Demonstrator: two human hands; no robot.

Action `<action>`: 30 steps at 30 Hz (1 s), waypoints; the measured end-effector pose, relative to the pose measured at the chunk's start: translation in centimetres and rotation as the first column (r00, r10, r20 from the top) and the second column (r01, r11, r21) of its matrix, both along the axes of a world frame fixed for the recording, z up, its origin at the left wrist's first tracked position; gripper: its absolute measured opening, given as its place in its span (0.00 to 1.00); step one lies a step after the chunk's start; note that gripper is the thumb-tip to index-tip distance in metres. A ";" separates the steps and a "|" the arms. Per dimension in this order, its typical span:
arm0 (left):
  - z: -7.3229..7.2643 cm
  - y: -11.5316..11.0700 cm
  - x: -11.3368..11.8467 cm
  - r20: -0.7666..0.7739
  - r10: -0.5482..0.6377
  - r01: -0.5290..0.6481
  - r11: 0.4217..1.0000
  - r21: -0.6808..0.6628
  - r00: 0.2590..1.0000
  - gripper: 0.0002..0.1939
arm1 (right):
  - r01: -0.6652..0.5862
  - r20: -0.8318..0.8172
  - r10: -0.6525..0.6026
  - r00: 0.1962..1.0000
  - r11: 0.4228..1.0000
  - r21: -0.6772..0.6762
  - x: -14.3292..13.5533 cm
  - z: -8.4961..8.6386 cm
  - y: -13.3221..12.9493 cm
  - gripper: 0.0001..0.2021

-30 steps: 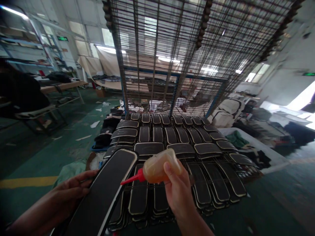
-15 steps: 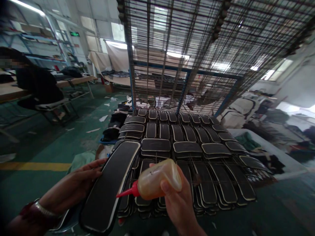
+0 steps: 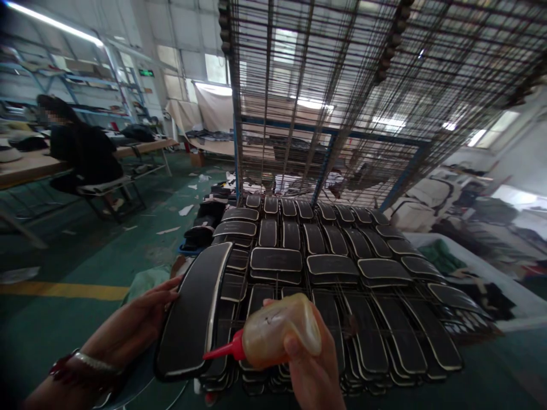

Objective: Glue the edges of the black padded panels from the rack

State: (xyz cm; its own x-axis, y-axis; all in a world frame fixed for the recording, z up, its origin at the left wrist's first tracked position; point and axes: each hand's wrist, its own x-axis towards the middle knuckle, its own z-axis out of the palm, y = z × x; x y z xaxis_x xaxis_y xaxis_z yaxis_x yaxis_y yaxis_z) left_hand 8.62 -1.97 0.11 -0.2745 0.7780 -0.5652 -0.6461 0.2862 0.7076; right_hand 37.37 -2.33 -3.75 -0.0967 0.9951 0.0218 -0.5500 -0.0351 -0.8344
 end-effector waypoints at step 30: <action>-1.8 -0.1 3.6 0.315 0.246 -0.244 0.969 -0.048 0.917 0.27 | 0.087 -0.056 -0.082 0.995 0.991 0.098 -0.5 -2.5 -0.6 0.20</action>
